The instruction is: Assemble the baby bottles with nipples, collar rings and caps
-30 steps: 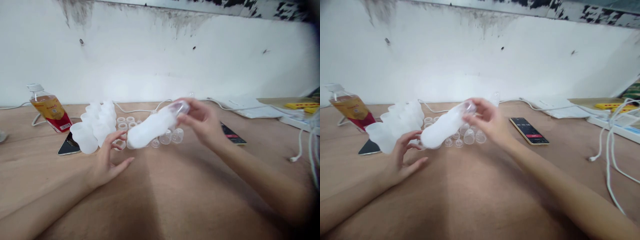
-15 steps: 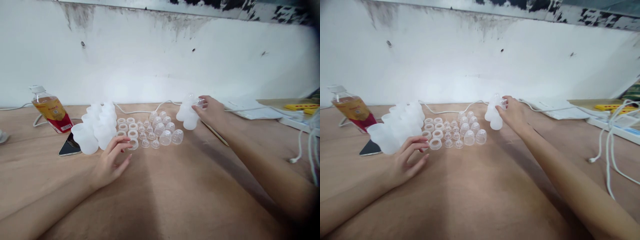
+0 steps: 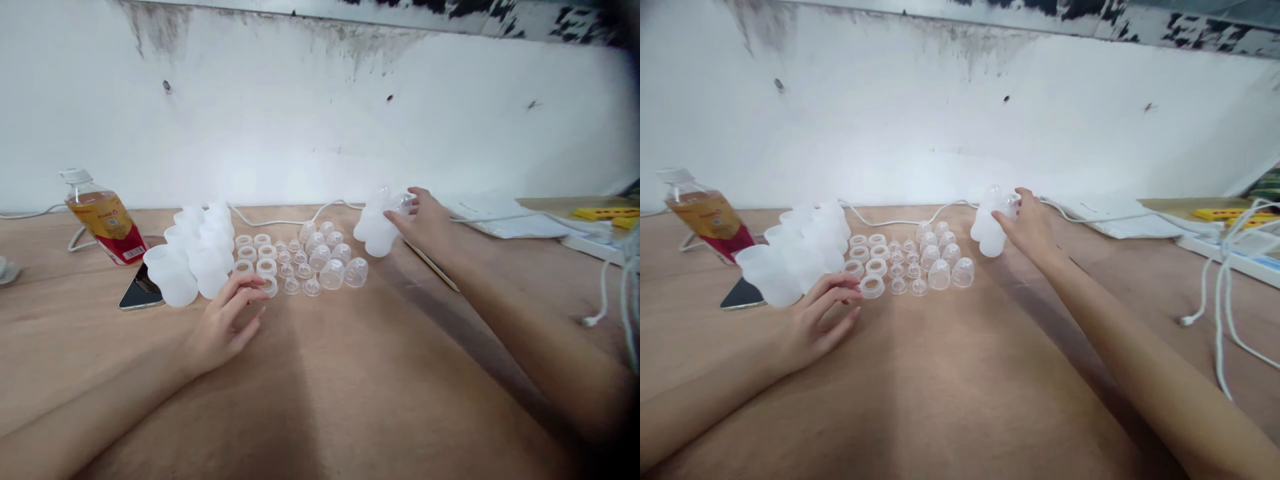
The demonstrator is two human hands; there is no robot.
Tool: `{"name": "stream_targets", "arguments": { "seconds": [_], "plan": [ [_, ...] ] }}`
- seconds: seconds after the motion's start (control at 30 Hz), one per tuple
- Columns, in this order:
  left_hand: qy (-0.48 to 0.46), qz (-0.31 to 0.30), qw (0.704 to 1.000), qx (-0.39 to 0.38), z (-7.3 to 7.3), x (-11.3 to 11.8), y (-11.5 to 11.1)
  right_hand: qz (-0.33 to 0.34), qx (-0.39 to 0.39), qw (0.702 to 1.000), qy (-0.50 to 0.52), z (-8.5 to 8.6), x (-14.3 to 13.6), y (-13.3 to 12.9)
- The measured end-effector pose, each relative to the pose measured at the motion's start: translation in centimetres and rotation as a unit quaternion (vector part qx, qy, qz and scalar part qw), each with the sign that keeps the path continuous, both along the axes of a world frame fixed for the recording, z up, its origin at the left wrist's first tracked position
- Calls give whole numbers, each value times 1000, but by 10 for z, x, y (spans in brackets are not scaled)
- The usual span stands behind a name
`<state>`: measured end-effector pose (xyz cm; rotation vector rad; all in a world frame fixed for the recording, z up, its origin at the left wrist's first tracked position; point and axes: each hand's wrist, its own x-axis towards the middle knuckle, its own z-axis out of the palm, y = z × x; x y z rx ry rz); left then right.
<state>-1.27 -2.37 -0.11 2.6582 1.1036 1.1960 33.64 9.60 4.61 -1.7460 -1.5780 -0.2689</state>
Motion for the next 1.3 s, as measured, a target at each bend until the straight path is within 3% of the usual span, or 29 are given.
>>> {"name": "stream_targets", "arguments": {
  "seconds": [0.13,0.2,0.3,0.43,0.5,0.57,0.67,0.93,1.3],
  "plan": [
    [51,-11,999,-17,2,0,0,35,87,993,-69,16,-26,-22],
    [113,-36,993,-23,7,0,-1,107,106,985,-87,27,-48,-39],
    [212,-57,975,-20,16,-1,-5,262,49,957,-111,32,-85,-71],
    [301,-84,950,-29,18,-5,-7,424,-90,884,-175,-1,-127,-115],
    [315,-98,943,-48,14,-7,-6,456,-150,856,-194,-25,-137,-130],
    [309,-105,942,-77,9,-9,-4,461,-188,845,-195,-44,-140,-137],
    [289,-106,945,-112,5,-10,-2,451,-208,849,-179,-56,-139,-138],
    [247,-97,956,-122,1,-9,-2,444,-184,858,-182,-53,-141,-136],
    [278,-90,948,-129,7,-8,-2,443,-179,857,-192,-56,-141,-135]
  ]
}}
